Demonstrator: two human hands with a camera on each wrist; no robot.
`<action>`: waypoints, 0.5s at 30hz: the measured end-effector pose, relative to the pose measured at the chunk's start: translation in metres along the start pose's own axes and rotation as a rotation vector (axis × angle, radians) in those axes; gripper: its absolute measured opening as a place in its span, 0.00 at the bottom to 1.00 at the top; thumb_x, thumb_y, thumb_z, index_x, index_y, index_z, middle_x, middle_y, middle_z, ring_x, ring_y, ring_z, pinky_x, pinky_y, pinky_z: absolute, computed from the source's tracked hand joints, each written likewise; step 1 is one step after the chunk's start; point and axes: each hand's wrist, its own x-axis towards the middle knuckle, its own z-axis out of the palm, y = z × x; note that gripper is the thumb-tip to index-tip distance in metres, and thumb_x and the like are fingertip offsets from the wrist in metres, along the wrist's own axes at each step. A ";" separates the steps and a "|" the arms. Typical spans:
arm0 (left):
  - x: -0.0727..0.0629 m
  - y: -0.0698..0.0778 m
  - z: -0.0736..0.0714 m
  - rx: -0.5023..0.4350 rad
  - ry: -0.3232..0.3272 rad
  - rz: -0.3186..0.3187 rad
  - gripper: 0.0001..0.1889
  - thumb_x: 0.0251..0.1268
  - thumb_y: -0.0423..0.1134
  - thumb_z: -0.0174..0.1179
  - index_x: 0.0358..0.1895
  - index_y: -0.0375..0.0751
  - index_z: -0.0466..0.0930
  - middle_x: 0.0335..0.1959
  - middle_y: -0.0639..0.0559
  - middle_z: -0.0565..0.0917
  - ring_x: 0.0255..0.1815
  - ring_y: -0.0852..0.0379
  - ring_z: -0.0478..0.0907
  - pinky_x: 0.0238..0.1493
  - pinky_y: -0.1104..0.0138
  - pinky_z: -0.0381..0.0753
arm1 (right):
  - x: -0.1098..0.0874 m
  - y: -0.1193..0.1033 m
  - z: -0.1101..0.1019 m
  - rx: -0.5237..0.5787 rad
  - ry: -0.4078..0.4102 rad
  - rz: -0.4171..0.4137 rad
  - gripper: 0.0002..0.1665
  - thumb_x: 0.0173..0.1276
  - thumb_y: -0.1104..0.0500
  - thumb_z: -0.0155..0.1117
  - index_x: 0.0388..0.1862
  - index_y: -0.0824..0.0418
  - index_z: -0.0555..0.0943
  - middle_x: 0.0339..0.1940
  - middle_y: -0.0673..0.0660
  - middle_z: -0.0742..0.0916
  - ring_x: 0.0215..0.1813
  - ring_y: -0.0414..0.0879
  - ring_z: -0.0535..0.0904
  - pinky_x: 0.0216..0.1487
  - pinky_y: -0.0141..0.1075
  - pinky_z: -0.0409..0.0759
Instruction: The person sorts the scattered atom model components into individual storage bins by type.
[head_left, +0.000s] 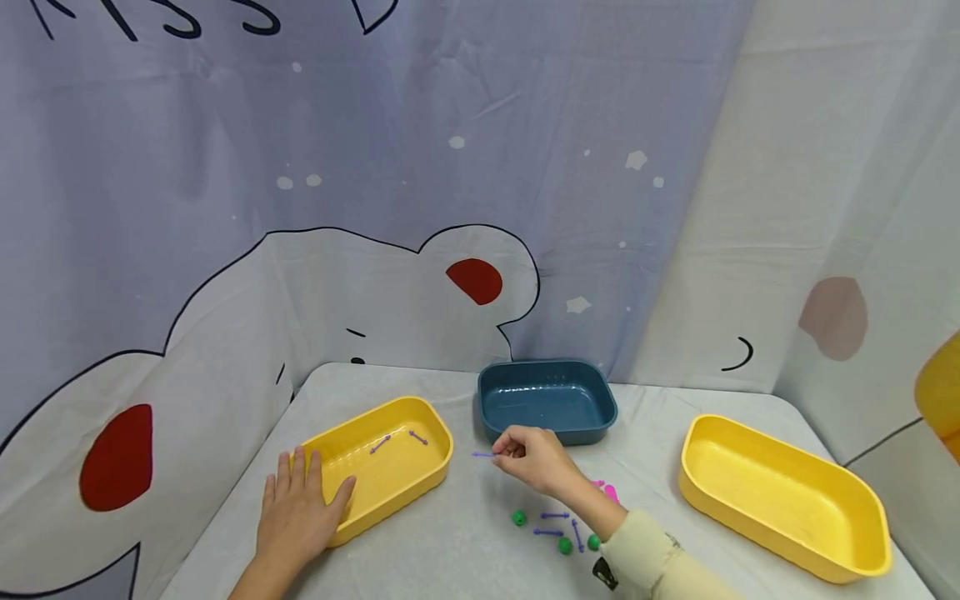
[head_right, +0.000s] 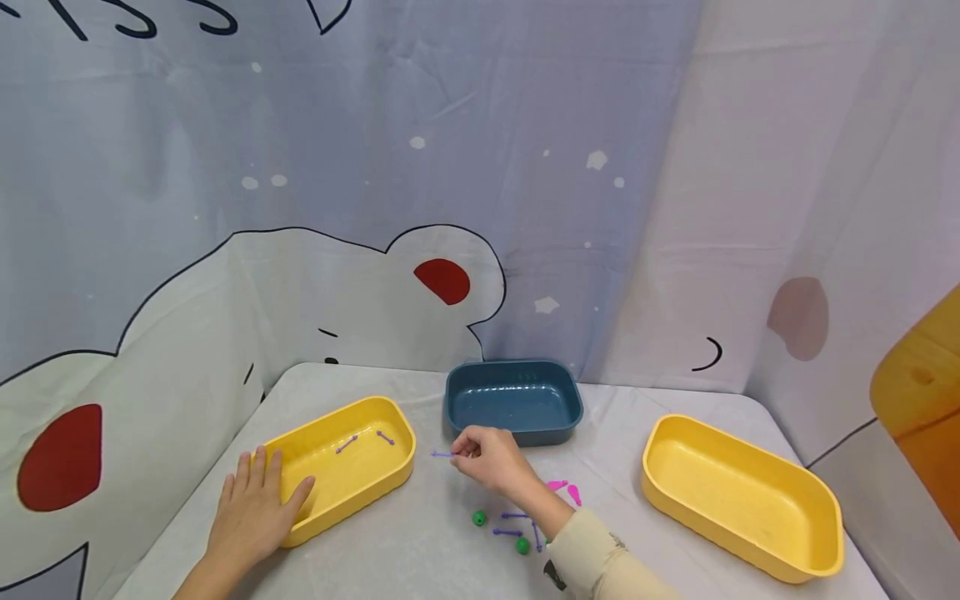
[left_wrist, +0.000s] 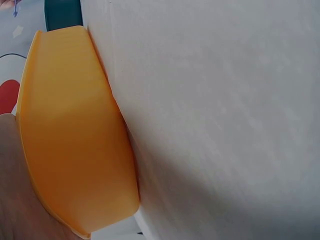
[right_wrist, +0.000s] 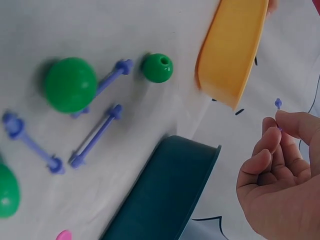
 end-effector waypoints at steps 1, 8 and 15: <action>0.000 0.000 0.000 -0.001 0.001 0.001 0.52 0.74 0.70 0.42 0.77 0.22 0.50 0.78 0.22 0.43 0.79 0.24 0.36 0.75 0.33 0.35 | 0.002 -0.001 0.001 -0.001 -0.001 0.002 0.02 0.65 0.61 0.72 0.34 0.55 0.86 0.27 0.44 0.83 0.31 0.39 0.76 0.31 0.29 0.76; 0.000 0.000 -0.001 0.008 0.000 0.001 0.51 0.74 0.70 0.41 0.77 0.22 0.50 0.79 0.22 0.44 0.80 0.24 0.35 0.75 0.33 0.35 | 0.016 -0.008 0.011 0.013 -0.013 0.006 0.02 0.65 0.61 0.72 0.35 0.55 0.86 0.28 0.44 0.83 0.31 0.40 0.76 0.32 0.29 0.78; 0.000 0.000 -0.002 0.013 0.002 0.004 0.51 0.74 0.70 0.41 0.77 0.22 0.51 0.79 0.22 0.44 0.80 0.24 0.35 0.75 0.33 0.35 | 0.028 -0.016 0.022 0.047 -0.016 0.020 0.02 0.65 0.62 0.73 0.35 0.57 0.86 0.28 0.45 0.84 0.31 0.40 0.77 0.32 0.28 0.78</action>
